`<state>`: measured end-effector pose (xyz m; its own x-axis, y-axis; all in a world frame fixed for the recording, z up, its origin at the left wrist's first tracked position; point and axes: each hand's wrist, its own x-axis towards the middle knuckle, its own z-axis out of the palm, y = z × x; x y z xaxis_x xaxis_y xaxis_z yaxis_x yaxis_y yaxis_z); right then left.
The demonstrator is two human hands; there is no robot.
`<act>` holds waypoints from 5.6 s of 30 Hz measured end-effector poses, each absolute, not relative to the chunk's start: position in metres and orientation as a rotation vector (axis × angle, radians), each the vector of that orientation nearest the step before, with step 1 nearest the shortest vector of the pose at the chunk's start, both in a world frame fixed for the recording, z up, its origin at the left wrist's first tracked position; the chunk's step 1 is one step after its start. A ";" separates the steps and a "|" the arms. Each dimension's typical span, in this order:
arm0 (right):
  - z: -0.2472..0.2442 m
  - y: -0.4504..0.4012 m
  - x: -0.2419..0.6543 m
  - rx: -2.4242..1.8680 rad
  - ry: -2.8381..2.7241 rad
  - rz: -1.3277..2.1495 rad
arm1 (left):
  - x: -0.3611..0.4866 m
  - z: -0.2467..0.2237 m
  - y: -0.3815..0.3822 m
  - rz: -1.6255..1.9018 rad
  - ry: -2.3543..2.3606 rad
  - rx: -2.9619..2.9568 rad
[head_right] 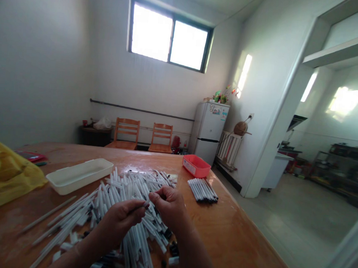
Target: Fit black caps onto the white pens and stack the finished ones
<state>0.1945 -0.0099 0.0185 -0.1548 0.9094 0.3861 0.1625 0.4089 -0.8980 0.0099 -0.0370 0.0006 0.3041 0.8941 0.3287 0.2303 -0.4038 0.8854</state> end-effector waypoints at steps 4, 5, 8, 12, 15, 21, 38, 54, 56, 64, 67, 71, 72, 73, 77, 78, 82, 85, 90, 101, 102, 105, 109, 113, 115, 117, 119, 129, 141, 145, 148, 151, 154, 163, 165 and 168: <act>0.024 -0.012 0.197 -0.919 -1.573 1.038 | 0.012 -0.002 -0.035 1.042 0.919 1.675; 0.025 -0.012 0.198 -0.902 -1.571 1.075 | 0.012 -0.003 -0.034 1.028 0.903 1.650; 0.026 -0.013 0.200 -0.872 -1.575 1.109 | 0.013 -0.003 -0.033 1.007 0.872 1.611; 0.022 -0.012 0.198 -0.892 -1.576 1.076 | 0.014 -0.003 -0.035 1.015 0.860 1.601; 0.019 -0.011 0.196 -0.936 -1.592 0.990 | 0.014 -0.004 -0.037 1.034 0.890 1.624; 0.020 -0.012 0.194 -0.977 -1.638 0.846 | 0.014 -0.002 -0.039 1.097 1.001 1.713; 0.020 -0.012 0.195 -0.914 -1.531 1.098 | 0.017 0.001 -0.037 1.036 0.902 1.526; 0.020 -0.006 0.203 -0.947 -1.366 0.923 | 0.015 0.001 -0.032 1.124 0.925 1.389; 0.023 -0.004 0.209 -0.998 -1.251 0.840 | 0.013 0.001 -0.030 1.155 0.937 1.340; 0.050 -0.020 0.226 -1.136 -1.255 0.580 | 0.006 -0.001 -0.024 1.256 0.966 1.189; 0.053 -0.040 0.231 -1.189 -1.486 0.556 | 0.005 0.001 -0.024 1.276 0.968 1.162; 0.036 -0.070 0.243 -1.266 -1.839 0.642 | 0.005 0.002 -0.023 1.291 0.967 1.146; 0.030 -0.077 0.246 -1.302 -1.907 0.636 | 0.006 0.002 -0.023 1.295 0.966 1.143; 0.023 -0.083 0.250 -1.347 -1.967 0.616 | 0.006 0.002 -0.023 1.299 0.965 1.141; 0.000 -0.103 0.260 -1.491 -2.143 0.513 | 0.007 0.001 -0.024 1.310 0.958 1.137; -0.003 -0.106 0.261 -1.510 -2.175 0.490 | 0.007 0.001 -0.024 1.311 0.957 1.137; -0.008 -0.116 0.257 -1.571 -2.257 0.395 | 0.008 0.000 -0.023 1.317 0.955 1.145; -0.008 -0.119 0.254 -1.613 -2.298 0.354 | 0.007 0.000 -0.022 1.323 0.957 1.148; -0.007 -0.123 0.254 -1.599 -2.362 0.341 | 0.006 0.000 -0.022 1.316 0.962 1.153; -0.005 -0.128 0.251 -1.381 -2.339 0.441 | 0.002 0.002 -0.023 1.311 1.014 1.192; -0.002 -0.126 0.254 -1.346 -2.313 0.472 | 0.002 0.003 -0.023 1.314 1.023 1.193; 0.009 -0.114 0.268 -1.312 -2.092 0.545 | 0.001 0.004 -0.022 1.334 1.035 1.176; 0.020 -0.089 0.277 -1.263 -1.575 0.852 | -0.001 0.004 -0.019 1.392 1.019 1.092; 0.029 -0.065 0.254 -1.095 -1.326 1.063 | -0.006 0.004 -0.014 1.465 0.968 0.979; 0.032 -0.053 0.235 -1.028 -1.280 1.126 | -0.009 0.005 -0.012 1.504 0.944 0.923; 0.033 -0.041 0.215 -0.972 -1.222 1.216 | -0.011 0.005 -0.010 1.540 0.925 0.868; 0.030 -0.029 0.197 -0.935 -1.162 1.329 | -0.013 0.006 -0.008 1.576 0.908 0.819; -0.009 -0.012 0.173 -0.861 -1.114 1.511 | -0.017 0.012 -0.007 1.712 0.834 0.671; -0.012 -0.020 0.169 -0.864 -1.189 1.535 | -0.013 0.012 -0.010 1.719 0.822 0.670; -0.009 -0.022 0.167 -0.858 -1.187 1.543 | -0.012 0.010 -0.009 1.710 0.830 0.686; -0.007 -0.023 0.166 -0.873 -1.182 1.556 | -0.011 0.009 -0.010 1.702 0.828 0.697; -0.007 -0.023 0.164 -0.868 -1.174 1.562 | -0.009 0.007 -0.010 1.676 0.824 0.722; -0.007 -0.023 0.162 -0.863 -1.153 1.550 | -0.006 0.006 -0.011 1.652 0.824 0.739; -0.010 -0.021 0.164 -0.828 -1.023 1.476 | -0.002 0.003 -0.016 1.553 0.871 0.794; -0.009 -0.022 0.165 -0.808 -1.006 1.491 | -0.001 0.003 -0.017 1.531 0.876 0.803; -0.008 -0.023 0.168 -0.795 -0.993 1.504 | 0.001 0.002 -0.019 1.513 0.876 0.812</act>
